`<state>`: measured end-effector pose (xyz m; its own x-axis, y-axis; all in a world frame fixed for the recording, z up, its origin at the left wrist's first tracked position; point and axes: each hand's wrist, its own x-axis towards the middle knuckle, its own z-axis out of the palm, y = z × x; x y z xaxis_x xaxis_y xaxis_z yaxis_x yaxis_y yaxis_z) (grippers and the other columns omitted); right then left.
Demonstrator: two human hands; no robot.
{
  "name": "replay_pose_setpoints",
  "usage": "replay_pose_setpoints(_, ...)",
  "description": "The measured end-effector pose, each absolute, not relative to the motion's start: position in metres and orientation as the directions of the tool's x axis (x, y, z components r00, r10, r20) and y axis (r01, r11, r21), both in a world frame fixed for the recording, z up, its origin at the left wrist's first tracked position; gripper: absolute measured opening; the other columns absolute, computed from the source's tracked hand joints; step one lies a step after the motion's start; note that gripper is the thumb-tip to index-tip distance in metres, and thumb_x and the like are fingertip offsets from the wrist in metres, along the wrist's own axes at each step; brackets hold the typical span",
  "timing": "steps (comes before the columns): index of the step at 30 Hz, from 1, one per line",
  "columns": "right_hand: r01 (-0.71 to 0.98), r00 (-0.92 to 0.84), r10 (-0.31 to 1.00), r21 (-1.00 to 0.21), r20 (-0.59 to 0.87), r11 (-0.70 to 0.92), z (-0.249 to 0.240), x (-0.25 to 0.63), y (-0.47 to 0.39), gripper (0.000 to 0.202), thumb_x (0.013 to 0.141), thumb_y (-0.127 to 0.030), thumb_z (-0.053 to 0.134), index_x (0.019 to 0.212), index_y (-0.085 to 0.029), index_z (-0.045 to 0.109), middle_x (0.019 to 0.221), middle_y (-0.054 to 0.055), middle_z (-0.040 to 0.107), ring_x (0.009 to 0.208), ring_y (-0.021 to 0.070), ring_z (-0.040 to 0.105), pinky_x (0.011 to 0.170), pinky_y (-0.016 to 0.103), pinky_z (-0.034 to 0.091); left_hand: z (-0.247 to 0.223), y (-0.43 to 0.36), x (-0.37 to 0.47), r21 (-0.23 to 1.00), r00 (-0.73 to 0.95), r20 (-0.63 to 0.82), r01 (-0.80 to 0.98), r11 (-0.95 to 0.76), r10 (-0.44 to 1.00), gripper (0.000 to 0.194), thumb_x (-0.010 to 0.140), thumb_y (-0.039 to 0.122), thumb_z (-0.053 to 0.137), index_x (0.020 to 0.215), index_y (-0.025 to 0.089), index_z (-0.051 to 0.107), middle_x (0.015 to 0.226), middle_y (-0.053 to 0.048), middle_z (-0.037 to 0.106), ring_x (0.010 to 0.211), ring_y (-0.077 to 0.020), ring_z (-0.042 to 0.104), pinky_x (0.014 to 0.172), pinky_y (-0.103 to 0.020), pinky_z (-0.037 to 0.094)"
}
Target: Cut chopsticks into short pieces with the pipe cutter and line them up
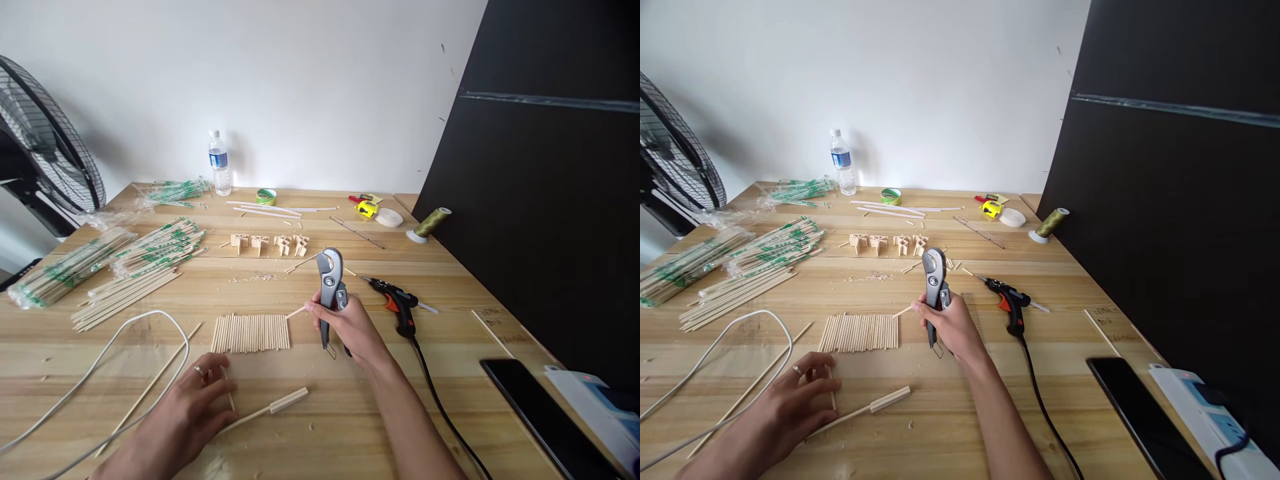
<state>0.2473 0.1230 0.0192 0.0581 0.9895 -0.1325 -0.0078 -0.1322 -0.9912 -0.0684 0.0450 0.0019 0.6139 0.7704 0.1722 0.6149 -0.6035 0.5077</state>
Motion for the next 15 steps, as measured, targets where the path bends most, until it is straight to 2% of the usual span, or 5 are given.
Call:
replay_pose_setpoints(2, -0.010, 0.061, 0.989, -0.991, -0.135, -0.135, 0.020, 0.247, 0.123, 0.046, 0.065, -0.053, 0.092, 0.079, -0.018, 0.066, 0.065, -0.003, 0.062, 0.056, 0.0139, 0.057, 0.055, 0.027, 0.045, 0.002, 0.044, -0.068, 0.507, 0.600, 0.169, 0.628, -0.590, 0.782, 0.018, 0.098, 0.023, 0.063, 0.114, 0.029, 0.068, 0.128, -0.008, 0.061, 0.106, -0.0233, 0.071, 0.085, -0.029, 0.064)
replay_pose_setpoints(9, -0.012, 0.058, 0.987, -0.988, -0.152, -0.151, 0.024, 0.247, 0.122, 0.043, 0.065, -0.051, 0.090, 0.083, -0.017, 0.070, 0.074, 0.000, 0.067, 0.055, 0.0141, 0.057, 0.052, 0.028, 0.046, 0.008, 0.040, -0.065, 0.515, 0.591, 0.163, 0.632, -0.579, 0.790, 0.015, 0.097, 0.019, 0.060, 0.108, 0.027, 0.066, 0.125, -0.008, 0.064, 0.109, -0.0225, 0.071, 0.088, -0.028, 0.064)
replay_pose_setpoints(15, 0.189, 0.005, 0.990, -0.972, -0.140, -0.138, 0.017, 0.249, 0.120, 0.033, 0.075, -0.046, 0.078, 0.090, -0.017, 0.074, 0.072, 0.001, 0.068, 0.058, 0.0164, 0.059, 0.057, 0.028, 0.047, 0.014, 0.042, -0.064, 0.541, 0.653, 0.128, 0.585, -0.604, 0.746, 0.019, 0.098, 0.011, 0.049, 0.090, 0.024, 0.060, 0.107, -0.005, 0.068, 0.093, -0.0168, 0.073, 0.077, -0.024, 0.060)
